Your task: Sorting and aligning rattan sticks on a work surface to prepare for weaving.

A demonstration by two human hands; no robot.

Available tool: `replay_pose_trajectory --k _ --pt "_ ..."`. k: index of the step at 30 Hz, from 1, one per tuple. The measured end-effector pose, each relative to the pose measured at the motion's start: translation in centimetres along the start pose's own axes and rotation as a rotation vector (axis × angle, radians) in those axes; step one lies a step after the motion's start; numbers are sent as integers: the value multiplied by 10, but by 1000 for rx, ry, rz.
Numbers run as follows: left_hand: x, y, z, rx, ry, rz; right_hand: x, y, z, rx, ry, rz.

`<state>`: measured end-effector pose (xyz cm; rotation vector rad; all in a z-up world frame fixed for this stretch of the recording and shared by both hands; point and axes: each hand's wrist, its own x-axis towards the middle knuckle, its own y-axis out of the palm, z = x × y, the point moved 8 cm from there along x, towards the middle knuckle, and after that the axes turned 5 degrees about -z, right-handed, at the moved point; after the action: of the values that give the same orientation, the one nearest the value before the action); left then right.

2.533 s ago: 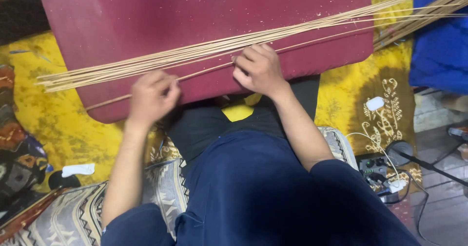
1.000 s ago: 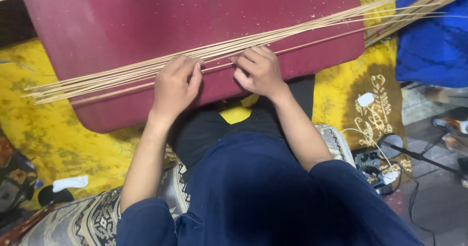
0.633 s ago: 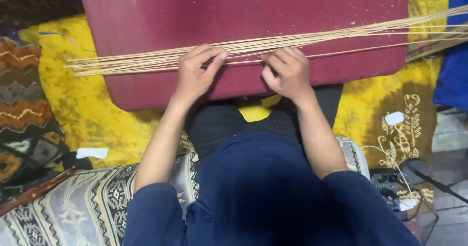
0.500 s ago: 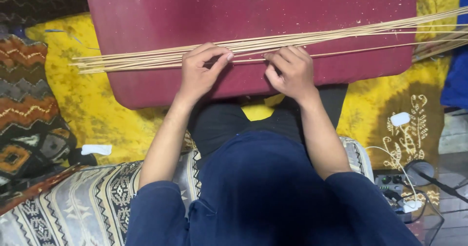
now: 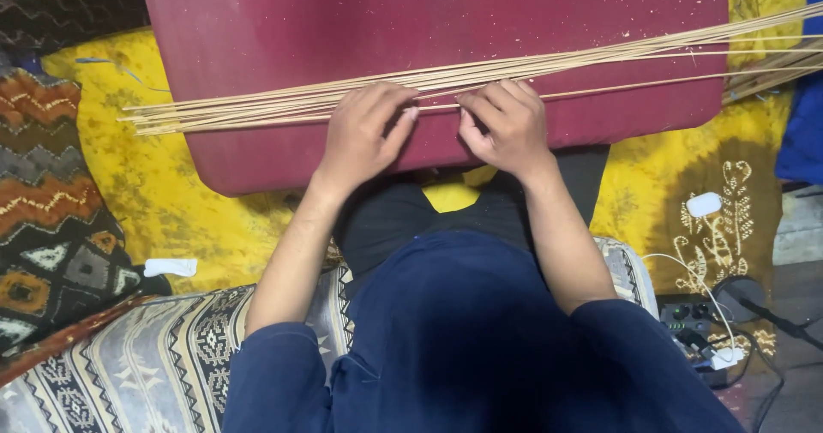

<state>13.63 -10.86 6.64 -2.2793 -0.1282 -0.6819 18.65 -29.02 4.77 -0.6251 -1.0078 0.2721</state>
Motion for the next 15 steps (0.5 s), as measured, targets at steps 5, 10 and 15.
replay_pose_trajectory --k 5,10,15 --pt "-11 12 0 149 72 20 5 -2 9 -35 -37 13" --pt "-29 -5 16 212 117 -33 -13 -5 -18 -38 -5 23" --pt "-47 -48 34 295 -1 -46 -27 -35 -45 -78 32 106"
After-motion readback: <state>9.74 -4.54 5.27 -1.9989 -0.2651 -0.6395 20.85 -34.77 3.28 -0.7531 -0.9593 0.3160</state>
